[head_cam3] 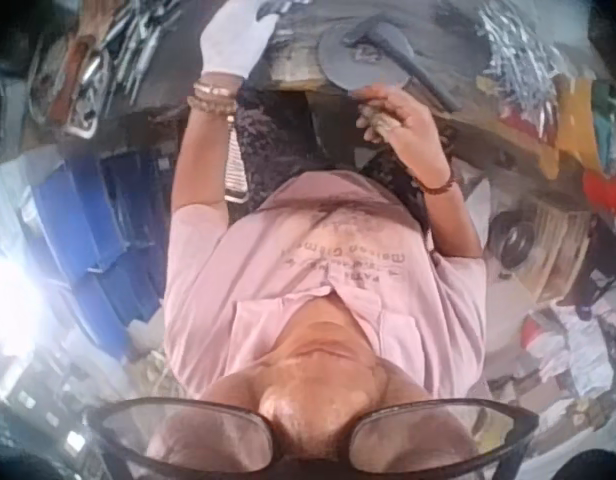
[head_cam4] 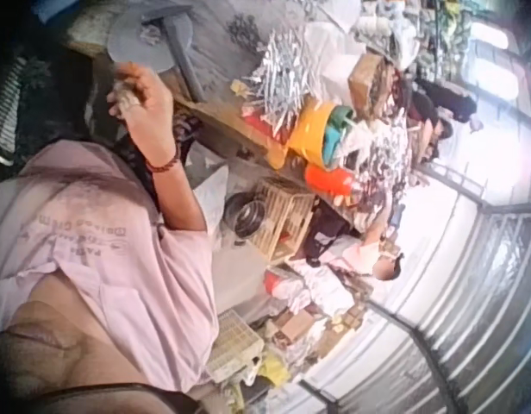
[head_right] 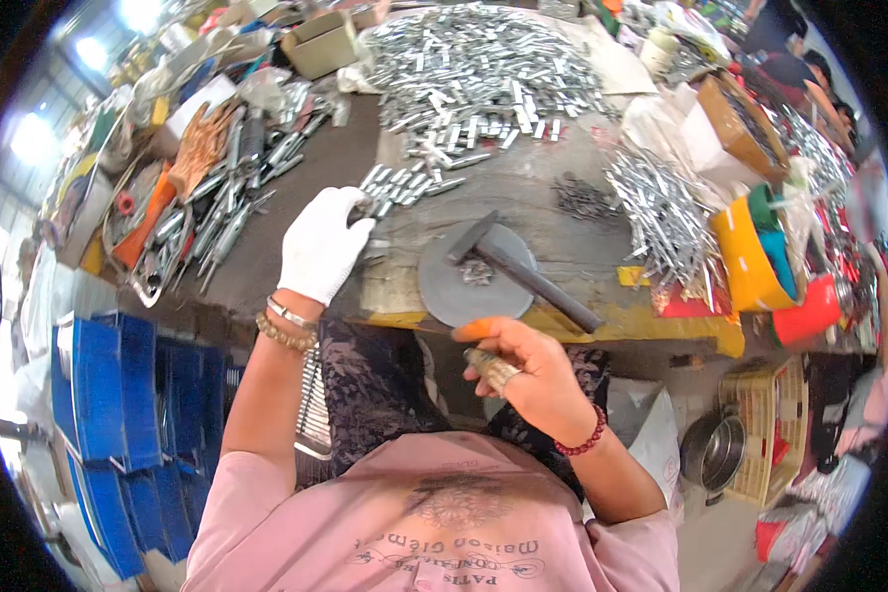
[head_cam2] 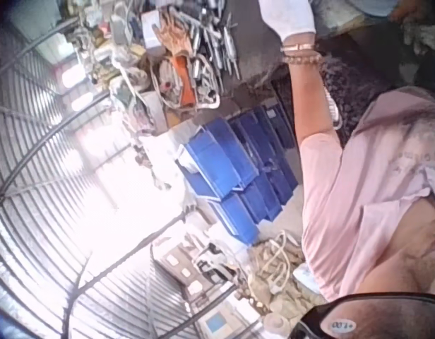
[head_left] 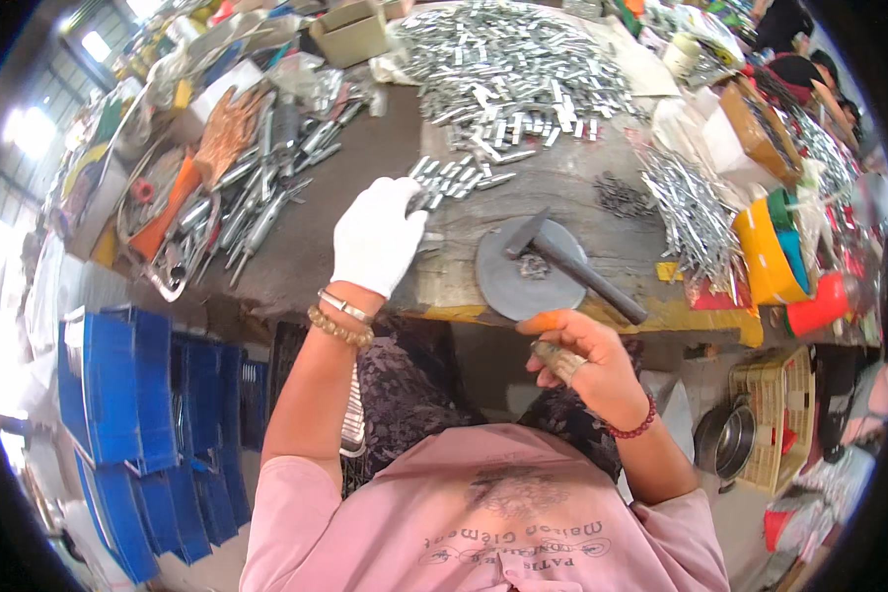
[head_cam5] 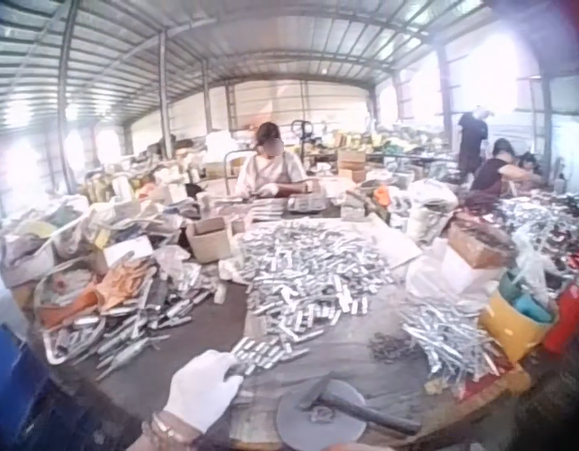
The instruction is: Assembling small metal components using a hammer and a jig on a workbench.
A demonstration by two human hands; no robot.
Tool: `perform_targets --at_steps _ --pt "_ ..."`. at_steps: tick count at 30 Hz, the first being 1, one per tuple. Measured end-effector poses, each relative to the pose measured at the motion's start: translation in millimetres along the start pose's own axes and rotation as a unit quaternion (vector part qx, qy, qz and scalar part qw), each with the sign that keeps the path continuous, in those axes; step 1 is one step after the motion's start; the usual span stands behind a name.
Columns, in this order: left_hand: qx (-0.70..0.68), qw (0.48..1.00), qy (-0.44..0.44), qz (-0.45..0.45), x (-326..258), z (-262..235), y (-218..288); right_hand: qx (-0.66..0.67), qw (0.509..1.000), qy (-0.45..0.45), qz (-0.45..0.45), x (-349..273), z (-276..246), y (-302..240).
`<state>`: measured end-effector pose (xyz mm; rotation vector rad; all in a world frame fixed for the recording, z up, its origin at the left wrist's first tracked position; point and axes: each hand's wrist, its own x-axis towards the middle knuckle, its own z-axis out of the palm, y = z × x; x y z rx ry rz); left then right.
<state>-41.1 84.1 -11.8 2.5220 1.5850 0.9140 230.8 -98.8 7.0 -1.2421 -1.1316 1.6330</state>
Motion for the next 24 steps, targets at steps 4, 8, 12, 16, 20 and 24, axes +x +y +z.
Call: perform_targets --at_steps 4,8,12,16,20,24 --pt "0.086 0.995 -0.04 -0.013 18.0 3.7 6.2 -0.02 1.0 -0.01 -0.013 -11.8 -6.3 -5.2" --pt "0.088 0.99 -0.095 -0.05 28.0 -0.9 10.0 -0.094 0.992 0.017 -0.082 -15.9 -16.8 5.3" --pt "0.052 0.992 -0.101 -0.056 18.1 -4.5 7.6 -0.293 0.938 0.088 -0.164 -32.7 -36.8 -24.2" --pt "-0.021 0.993 -0.084 -0.076 10.1 0.1 -6.1 -0.495 0.754 0.339 -0.269 -20.6 -90.7 -30.4" --pt "-0.131 0.982 -0.086 -0.103 2.7 -7.8 -7.3 -0.604 0.654 0.382 -0.25 -1.0 -138.5 -29.9" --pt "-0.284 0.939 -0.137 -0.136 -17.4 -37.0 28.2 -0.694 0.613 0.294 -0.238 19.7 -151.5 -28.9"
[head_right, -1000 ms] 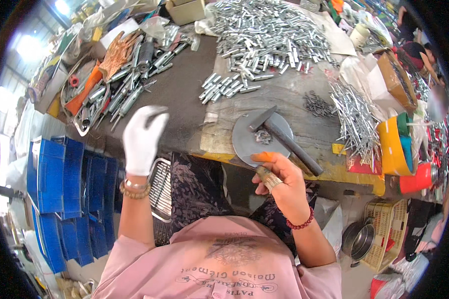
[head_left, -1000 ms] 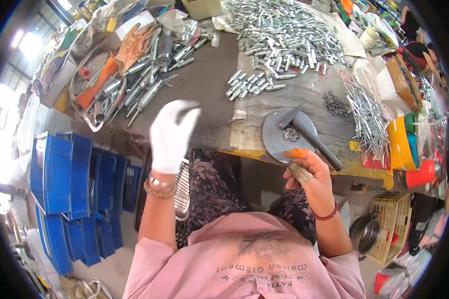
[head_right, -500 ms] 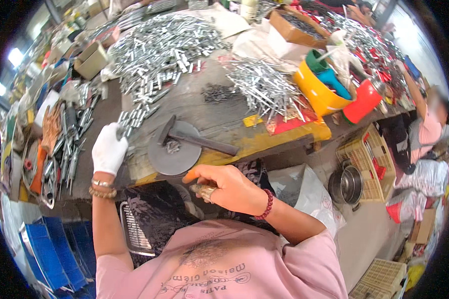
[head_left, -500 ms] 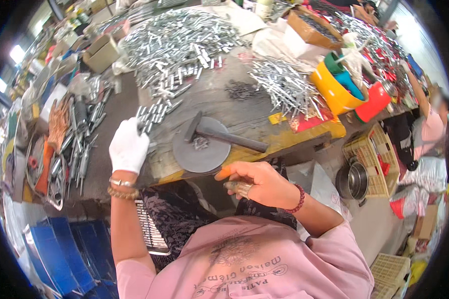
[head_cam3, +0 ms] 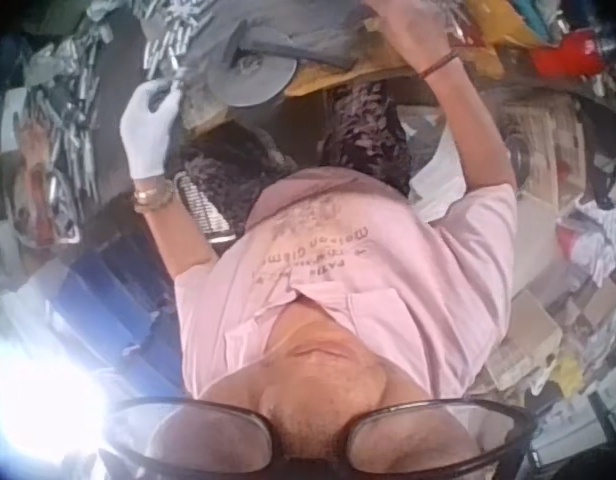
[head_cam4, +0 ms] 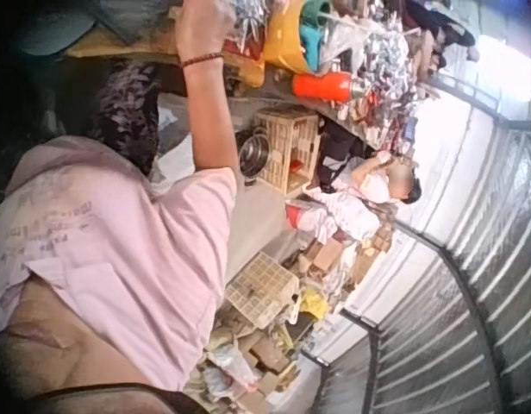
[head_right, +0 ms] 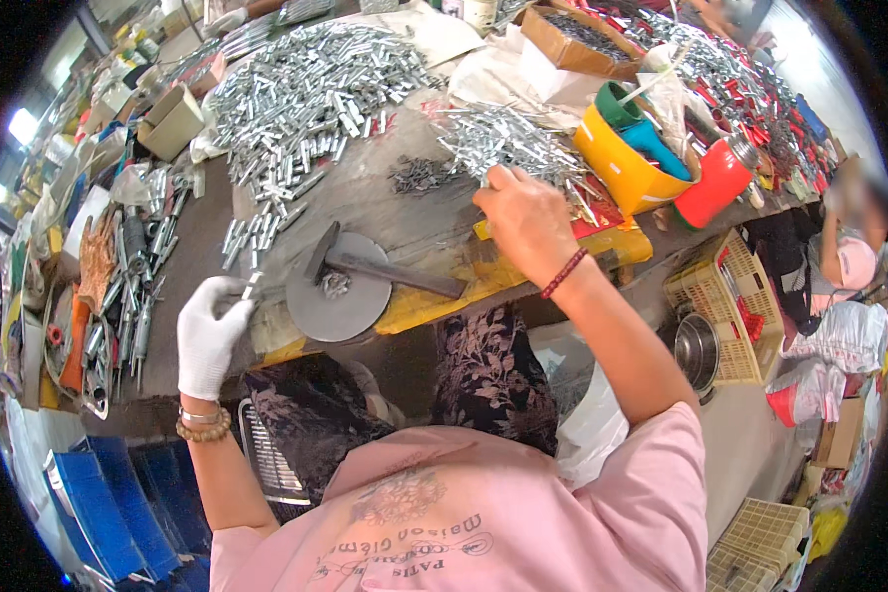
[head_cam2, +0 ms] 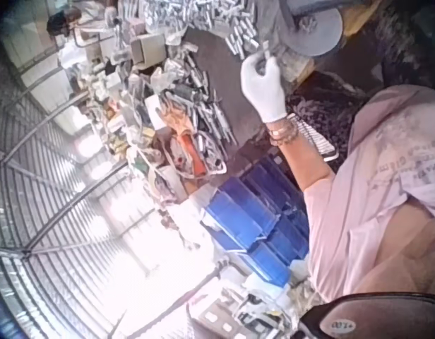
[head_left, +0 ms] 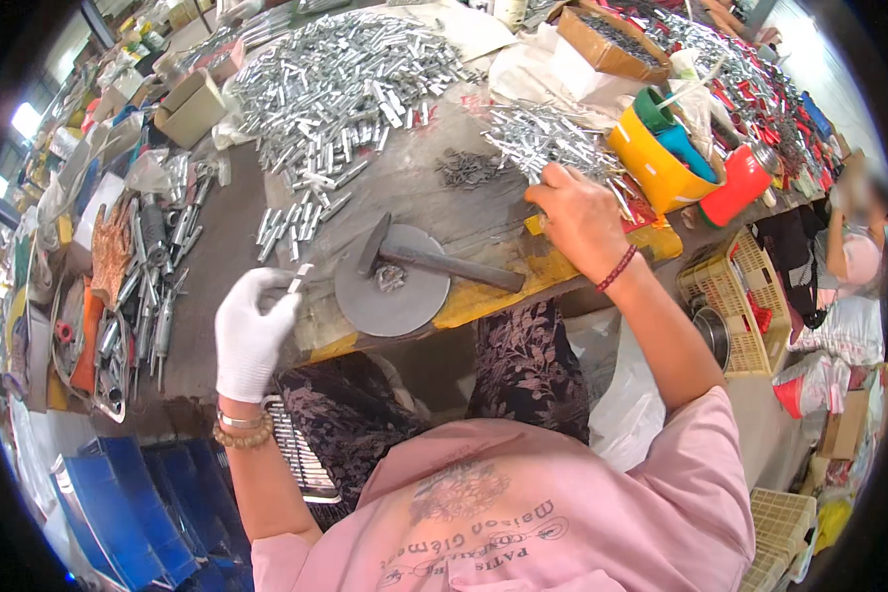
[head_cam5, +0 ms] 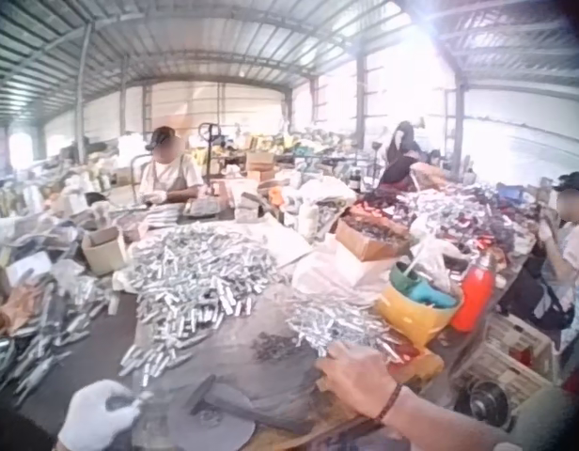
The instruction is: Assembling small metal components using a hammer and a jig on a workbench.
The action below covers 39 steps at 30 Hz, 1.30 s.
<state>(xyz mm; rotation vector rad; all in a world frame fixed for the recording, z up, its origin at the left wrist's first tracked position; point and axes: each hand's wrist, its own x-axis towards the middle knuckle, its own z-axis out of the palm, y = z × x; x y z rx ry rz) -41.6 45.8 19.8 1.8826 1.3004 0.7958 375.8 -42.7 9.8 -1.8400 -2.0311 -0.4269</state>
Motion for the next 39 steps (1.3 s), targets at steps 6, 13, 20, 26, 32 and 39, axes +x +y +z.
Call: perform_targets --at_steps 6,13,20,26,32,39 --pt "0.052 0.982 -0.093 0.157 -20.5 23.2 27.6 0.049 0.998 0.014 -0.026 9.5 -17.0 -20.1" --pt "0.067 0.983 -0.083 0.151 -21.6 31.9 20.8 0.636 0.747 -0.022 0.195 0.3 0.5 -110.4" --pt "0.137 0.967 0.0 0.216 -26.2 48.8 18.1 0.521 0.844 -0.081 0.1 -2.8 -8.0 -127.0" --pt "0.114 0.977 -0.005 0.181 -30.8 47.8 21.1 0.228 0.967 -0.027 -0.111 -4.9 -7.4 -123.3" --pt "0.09 0.977 0.004 0.192 -32.4 53.1 14.2 0.168 0.976 -0.005 -0.14 -1.1 -7.9 -126.4" --pt "0.062 0.98 0.017 0.186 -34.5 56.2 8.8 0.184 0.971 0.012 -0.151 0.1 -1.7 -127.2"
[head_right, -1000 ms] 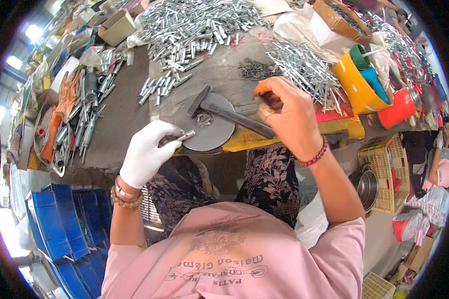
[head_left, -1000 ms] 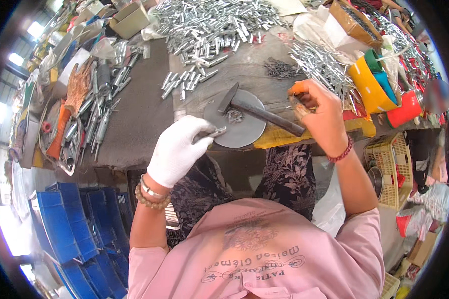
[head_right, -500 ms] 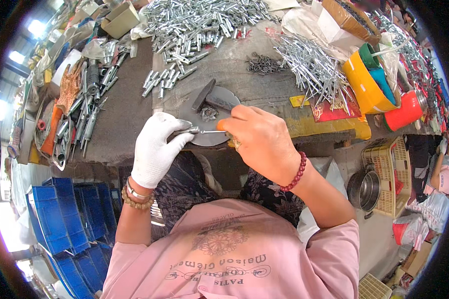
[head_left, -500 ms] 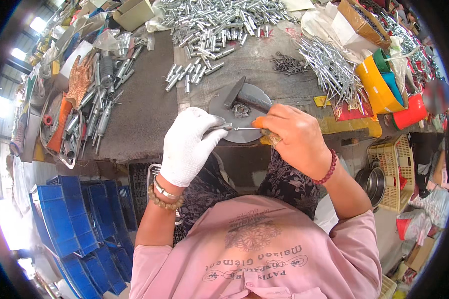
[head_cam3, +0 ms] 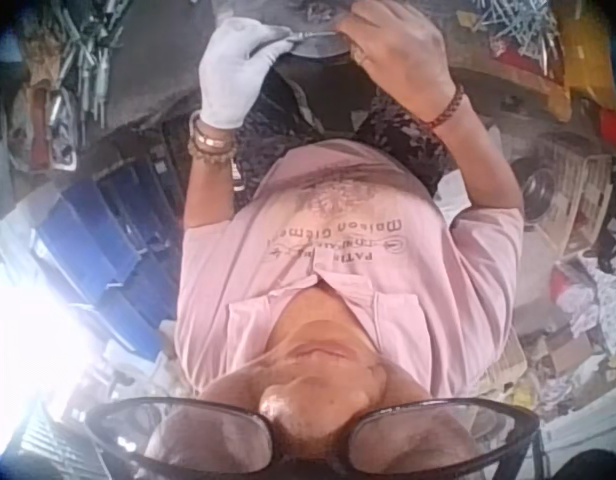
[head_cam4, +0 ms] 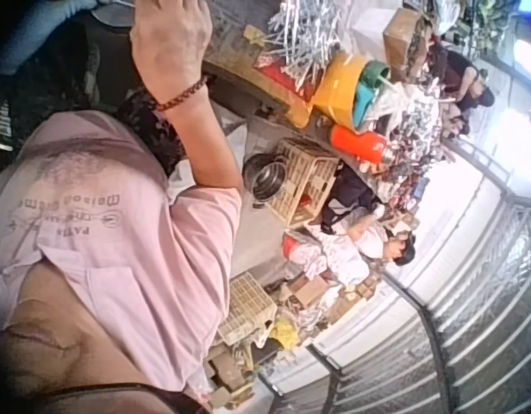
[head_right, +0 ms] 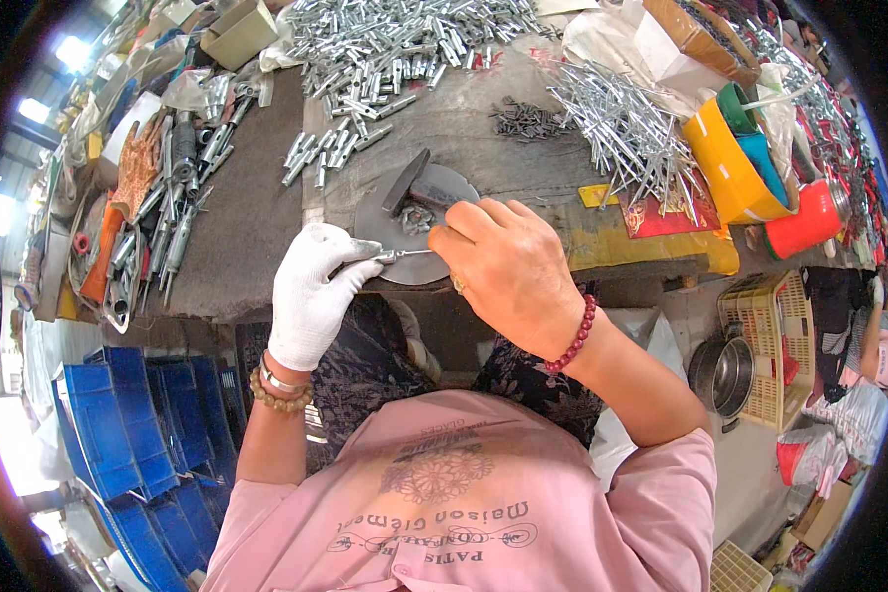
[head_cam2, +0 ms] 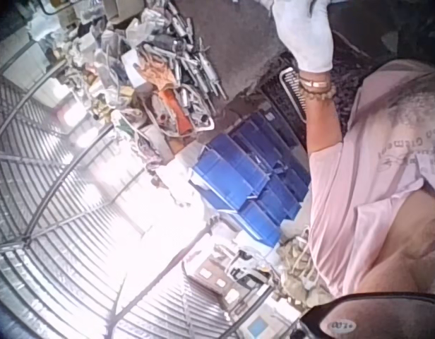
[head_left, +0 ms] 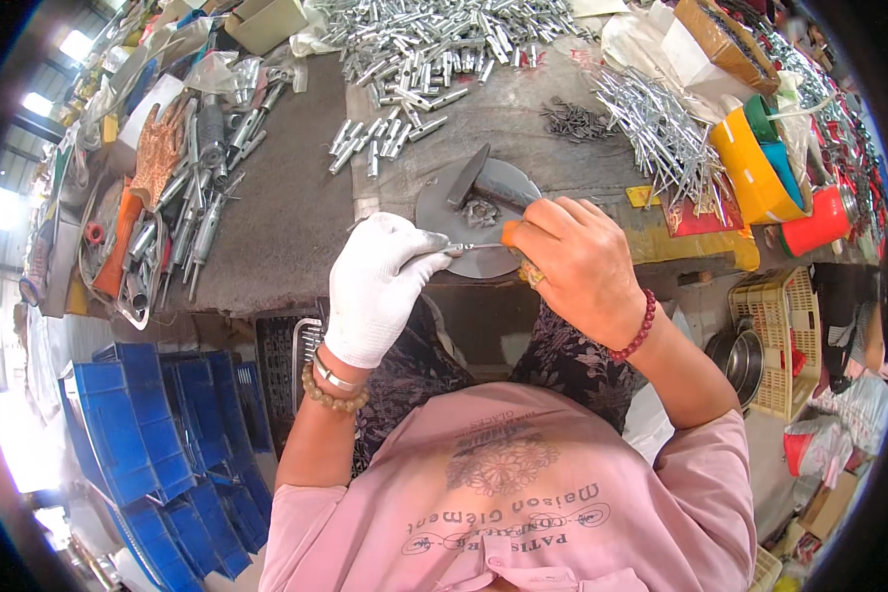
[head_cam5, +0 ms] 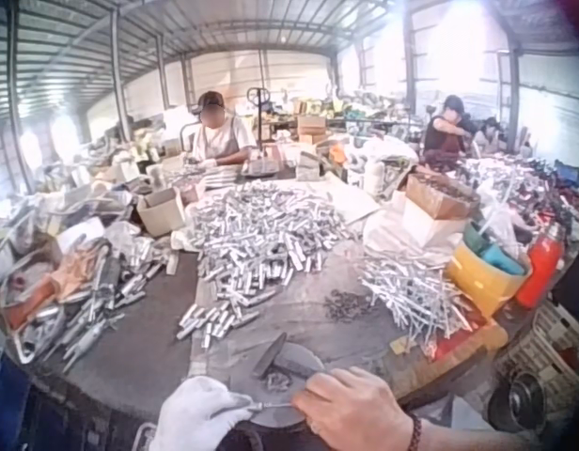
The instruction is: Assembling small metal components using a hammer and a jig on a workbench.
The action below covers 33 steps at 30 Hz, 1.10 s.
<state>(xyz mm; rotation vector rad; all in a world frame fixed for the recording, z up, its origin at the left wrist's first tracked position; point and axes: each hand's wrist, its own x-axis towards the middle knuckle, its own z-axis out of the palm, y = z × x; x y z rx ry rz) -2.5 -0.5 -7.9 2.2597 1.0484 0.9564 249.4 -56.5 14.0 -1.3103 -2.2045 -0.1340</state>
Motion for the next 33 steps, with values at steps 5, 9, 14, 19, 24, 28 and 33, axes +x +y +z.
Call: perform_targets --at_steps 5,9,14,19,24,28,33 --pt "-0.016 1.0 0.002 -0.004 0.0 0.2 0.3 -0.002 1.0 0.01 -0.005 0.1 3.9 0.8" --pt "-0.026 1.0 0.008 -0.002 0.0 0.7 1.2 0.017 0.999 0.025 -0.014 2.0 7.0 2.4" --pt "-0.007 1.0 -0.001 0.007 3.3 0.2 5.5 0.038 0.999 0.006 -0.01 4.3 9.9 2.7" --pt "-0.017 1.0 0.001 0.003 2.8 0.2 7.6 0.028 1.0 0.011 -0.005 3.8 8.5 9.2" --pt "0.012 1.0 0.008 0.004 2.5 -2.6 10.3 -0.007 0.987 0.099 0.127 6.4 -16.8 59.7" --pt "0.0 1.0 -0.009 -0.014 3.2 -2.9 14.1 -0.07 0.98 0.041 0.18 8.9 -12.7 100.5" --pt "0.001 1.0 0.0 -0.004 0.9 -1.6 10.6 -0.147 0.979 -0.019 0.14 24.0 5.0 107.9"
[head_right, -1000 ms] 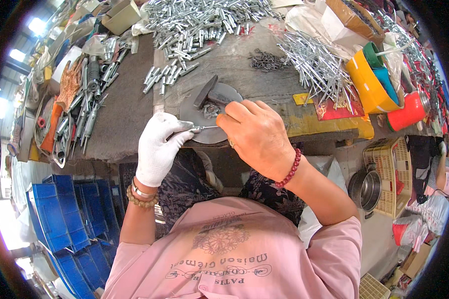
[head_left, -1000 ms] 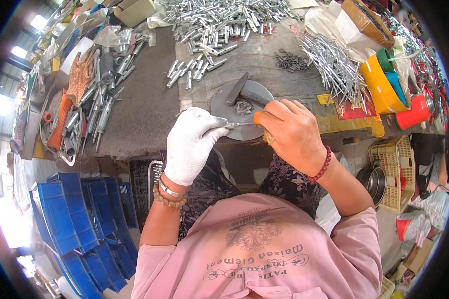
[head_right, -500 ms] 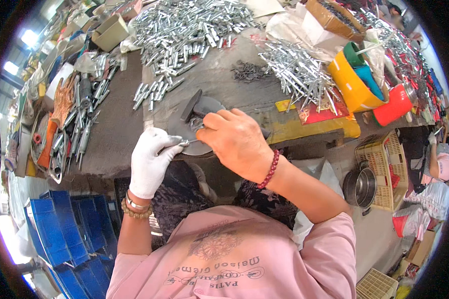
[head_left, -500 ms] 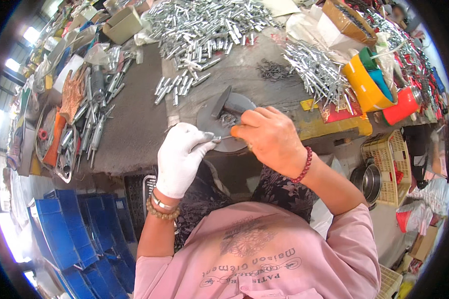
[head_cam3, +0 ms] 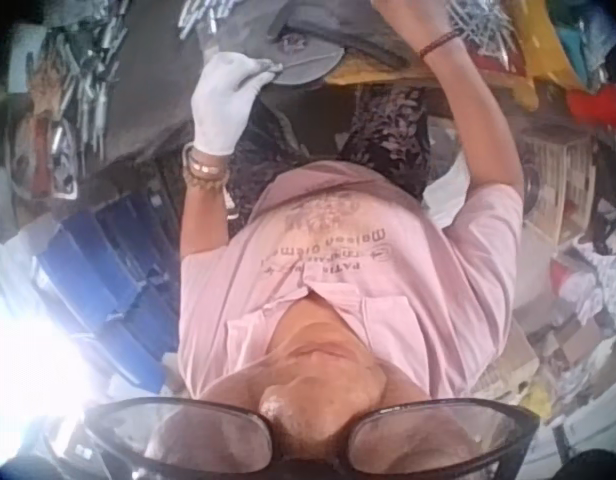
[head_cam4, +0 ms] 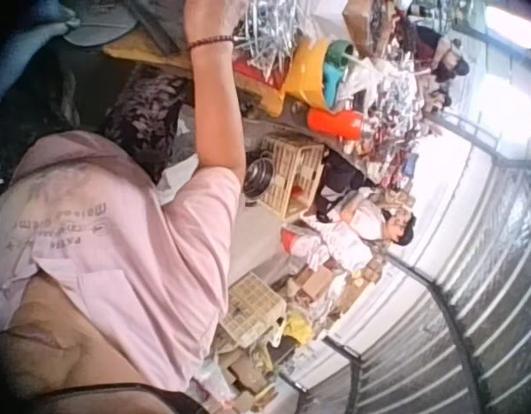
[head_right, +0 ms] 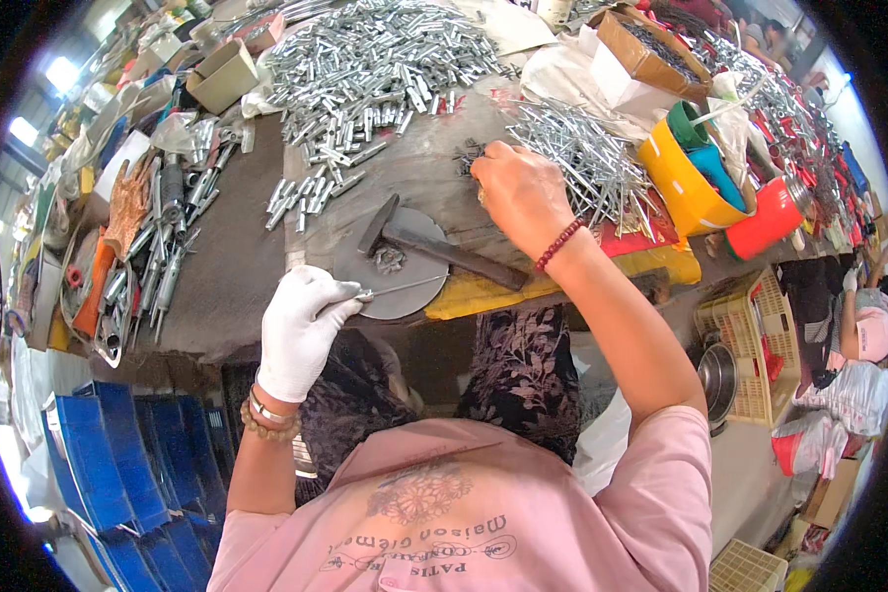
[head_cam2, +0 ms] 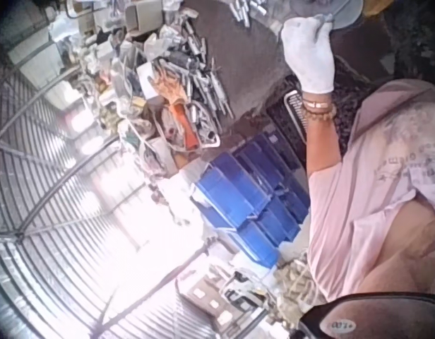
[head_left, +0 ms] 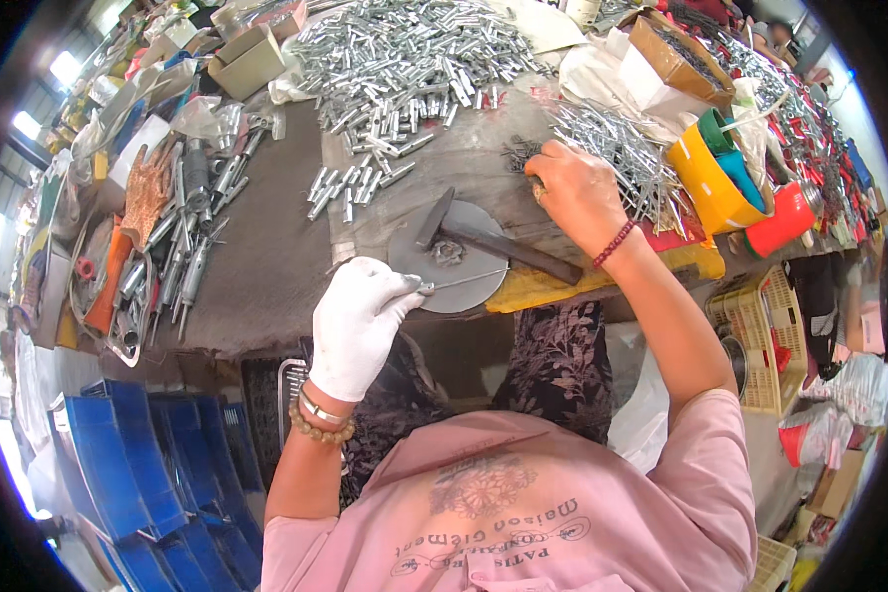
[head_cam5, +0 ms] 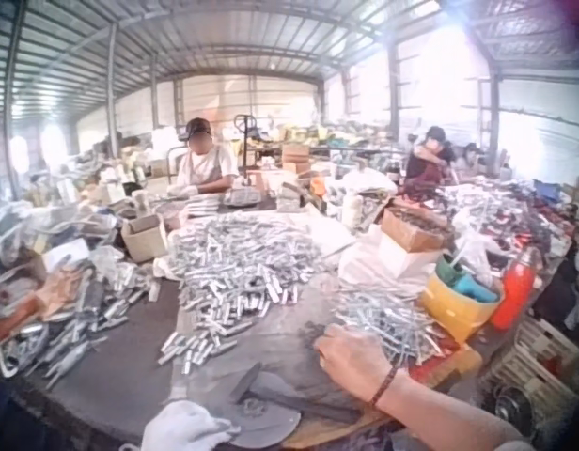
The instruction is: Assembling small metal components using a hammer and a jig on a workbench.
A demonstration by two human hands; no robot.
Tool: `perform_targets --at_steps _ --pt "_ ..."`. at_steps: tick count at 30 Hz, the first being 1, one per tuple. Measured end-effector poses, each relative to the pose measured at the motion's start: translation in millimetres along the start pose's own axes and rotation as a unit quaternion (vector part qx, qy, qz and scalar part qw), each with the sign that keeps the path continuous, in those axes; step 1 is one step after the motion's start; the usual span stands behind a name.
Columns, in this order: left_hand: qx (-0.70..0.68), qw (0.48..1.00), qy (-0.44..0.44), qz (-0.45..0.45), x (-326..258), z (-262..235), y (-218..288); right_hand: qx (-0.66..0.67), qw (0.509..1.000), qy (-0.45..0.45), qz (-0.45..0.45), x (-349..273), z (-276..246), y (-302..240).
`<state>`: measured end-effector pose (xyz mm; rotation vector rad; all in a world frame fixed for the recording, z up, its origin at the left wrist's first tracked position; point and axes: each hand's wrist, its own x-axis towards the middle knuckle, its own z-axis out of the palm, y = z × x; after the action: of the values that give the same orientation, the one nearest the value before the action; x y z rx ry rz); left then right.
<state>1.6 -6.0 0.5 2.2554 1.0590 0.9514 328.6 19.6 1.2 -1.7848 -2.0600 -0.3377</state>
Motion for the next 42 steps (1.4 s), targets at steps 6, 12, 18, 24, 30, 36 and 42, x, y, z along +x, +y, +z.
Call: perform_targets --at_steps 6,12,18,24,30,36,42 --pt "0.009 0.999 0.012 0.032 1.0 1.2 -3.7 -0.009 1.0 -0.028 0.009 2.2 -5.8 -8.5" --pt "0.029 0.998 0.017 0.045 -2.1 3.5 -11.4 0.563 0.81 -0.091 0.138 -27.5 -32.0 -79.4" --pt "0.055 0.997 0.022 0.056 -2.0 6.1 -15.5 0.392 0.916 0.056 -0.062 -40.3 -12.2 -115.7" --pt "0.046 0.998 0.017 0.047 -3.0 2.8 -11.5 0.342 0.936 0.068 -0.05 -45.6 4.2 -123.4" --pt "0.037 0.997 0.024 0.059 -3.7 2.4 -12.4 0.334 0.939 0.063 -0.05 -47.6 8.1 -123.0" --pt "0.037 0.998 0.027 0.053 -4.4 3.9 -13.2 0.326 0.942 0.065 -0.047 -50.4 11.8 -122.3" --pt "0.036 0.998 0.023 0.053 -4.2 3.8 -15.4 0.298 0.951 0.067 -0.057 -48.3 9.8 -125.7"
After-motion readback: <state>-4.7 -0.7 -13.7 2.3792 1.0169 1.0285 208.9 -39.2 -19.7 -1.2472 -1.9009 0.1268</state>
